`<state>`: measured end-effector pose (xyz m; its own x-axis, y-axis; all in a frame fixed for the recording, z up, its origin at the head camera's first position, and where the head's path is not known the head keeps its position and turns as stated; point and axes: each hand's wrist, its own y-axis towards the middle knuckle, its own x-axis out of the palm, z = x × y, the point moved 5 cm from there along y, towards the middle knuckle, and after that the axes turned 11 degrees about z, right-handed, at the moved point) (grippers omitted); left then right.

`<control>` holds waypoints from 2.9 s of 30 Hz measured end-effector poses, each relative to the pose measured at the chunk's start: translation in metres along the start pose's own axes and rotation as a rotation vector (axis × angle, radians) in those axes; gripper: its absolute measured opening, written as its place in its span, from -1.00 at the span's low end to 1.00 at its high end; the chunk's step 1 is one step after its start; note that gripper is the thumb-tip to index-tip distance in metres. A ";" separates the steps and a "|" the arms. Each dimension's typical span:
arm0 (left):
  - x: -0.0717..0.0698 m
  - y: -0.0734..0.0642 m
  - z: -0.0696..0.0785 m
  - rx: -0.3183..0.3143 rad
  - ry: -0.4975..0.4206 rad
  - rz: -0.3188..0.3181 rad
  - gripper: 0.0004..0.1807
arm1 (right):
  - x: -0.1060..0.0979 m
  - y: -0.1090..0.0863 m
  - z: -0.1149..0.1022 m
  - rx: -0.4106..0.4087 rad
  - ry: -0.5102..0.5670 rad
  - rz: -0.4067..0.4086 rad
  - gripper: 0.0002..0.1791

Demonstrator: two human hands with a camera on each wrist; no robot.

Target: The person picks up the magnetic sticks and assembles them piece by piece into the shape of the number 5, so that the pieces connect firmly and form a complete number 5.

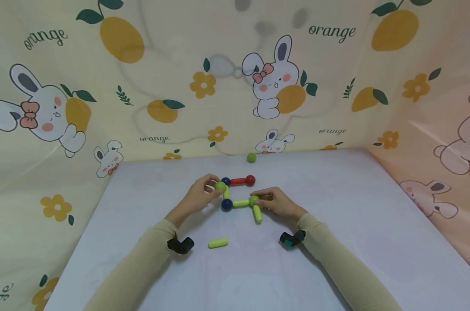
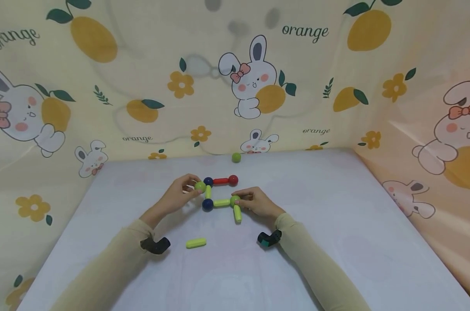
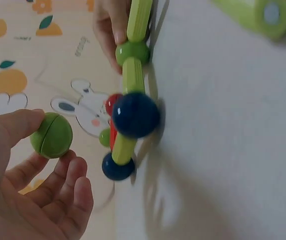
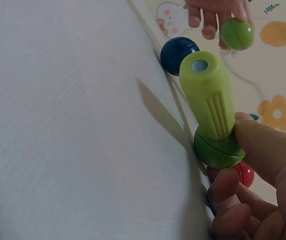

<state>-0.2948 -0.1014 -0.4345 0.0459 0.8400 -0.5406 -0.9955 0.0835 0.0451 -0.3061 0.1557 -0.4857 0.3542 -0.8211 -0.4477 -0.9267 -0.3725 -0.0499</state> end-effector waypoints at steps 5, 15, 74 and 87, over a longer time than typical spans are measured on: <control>0.008 -0.014 0.012 0.016 -0.010 -0.008 -0.66 | 0.002 0.001 0.001 -0.016 -0.003 -0.001 -0.55; 0.039 -0.042 0.035 0.115 -0.052 -0.102 -0.66 | 0.000 0.001 -0.001 -0.040 0.009 -0.007 -0.56; 0.102 -0.064 0.032 0.032 -0.027 -0.230 -0.67 | 0.001 0.001 0.000 -0.086 -0.031 0.000 -0.53; 0.100 -0.063 0.033 0.066 -0.008 -0.241 -0.70 | -0.001 0.002 0.004 -0.092 -0.027 0.003 -0.52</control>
<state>-0.2248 -0.0052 -0.4640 0.2819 0.7959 -0.5358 -0.9483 0.3161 -0.0294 -0.3086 0.1571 -0.4888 0.3469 -0.8105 -0.4719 -0.9117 -0.4095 0.0330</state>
